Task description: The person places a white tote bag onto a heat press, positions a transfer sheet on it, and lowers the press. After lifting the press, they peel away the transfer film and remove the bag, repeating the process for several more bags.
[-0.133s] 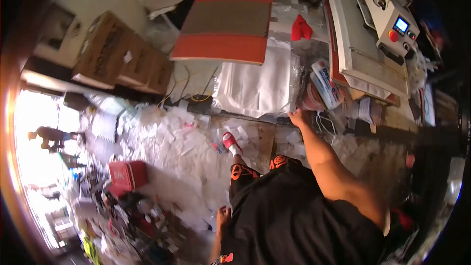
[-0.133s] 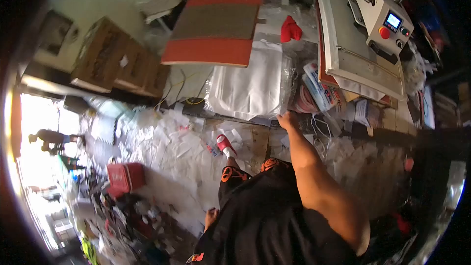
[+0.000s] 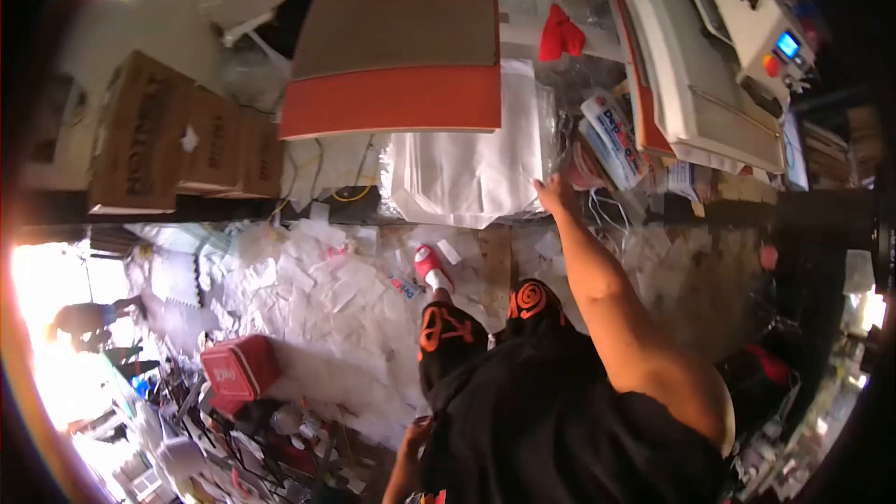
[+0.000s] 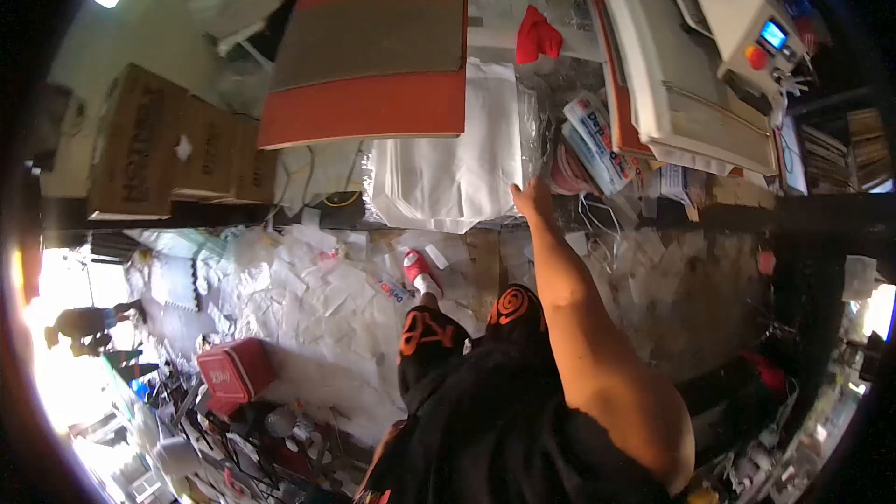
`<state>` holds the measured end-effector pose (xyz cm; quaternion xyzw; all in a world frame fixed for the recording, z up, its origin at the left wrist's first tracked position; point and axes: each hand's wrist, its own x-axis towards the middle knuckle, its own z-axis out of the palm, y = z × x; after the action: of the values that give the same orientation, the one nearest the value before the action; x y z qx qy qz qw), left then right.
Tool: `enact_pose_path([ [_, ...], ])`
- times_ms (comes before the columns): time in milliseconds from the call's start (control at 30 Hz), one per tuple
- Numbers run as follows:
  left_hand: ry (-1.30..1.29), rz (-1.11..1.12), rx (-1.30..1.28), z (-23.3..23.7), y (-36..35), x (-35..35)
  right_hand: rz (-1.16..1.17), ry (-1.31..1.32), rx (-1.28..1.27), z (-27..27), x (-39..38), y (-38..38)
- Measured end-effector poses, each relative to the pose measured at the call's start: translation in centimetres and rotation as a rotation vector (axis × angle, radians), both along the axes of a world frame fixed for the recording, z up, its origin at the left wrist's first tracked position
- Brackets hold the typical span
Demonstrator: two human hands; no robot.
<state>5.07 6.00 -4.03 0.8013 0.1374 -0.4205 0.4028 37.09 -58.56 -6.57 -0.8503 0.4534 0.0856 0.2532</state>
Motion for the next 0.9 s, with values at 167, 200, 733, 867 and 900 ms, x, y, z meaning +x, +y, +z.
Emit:
enact_pose_path([
  [167,0.018,-0.145,0.107,4.2,11.4,23.7,-0.145,0.104,-0.086,-4.7,9.4,0.7],
  [200,0.096,0.149,0.02,5.5,11.5,27.9,-0.164,0.164,-0.149,-6.2,9.6,1.0],
  [733,-0.193,-0.44,0.001,0.7,-5.9,42.7,-0.204,-0.338,-0.251,-4.9,4.7,-1.1],
  [867,-0.198,-0.54,0.023,2.8,-10.6,43.8,-0.18,-0.232,-0.168,-4.5,6.5,1.1],
  [900,-0.246,-0.572,0.046,3.3,-10.8,43.4,-0.189,-0.238,-0.167,-5.3,5.3,0.7],
])
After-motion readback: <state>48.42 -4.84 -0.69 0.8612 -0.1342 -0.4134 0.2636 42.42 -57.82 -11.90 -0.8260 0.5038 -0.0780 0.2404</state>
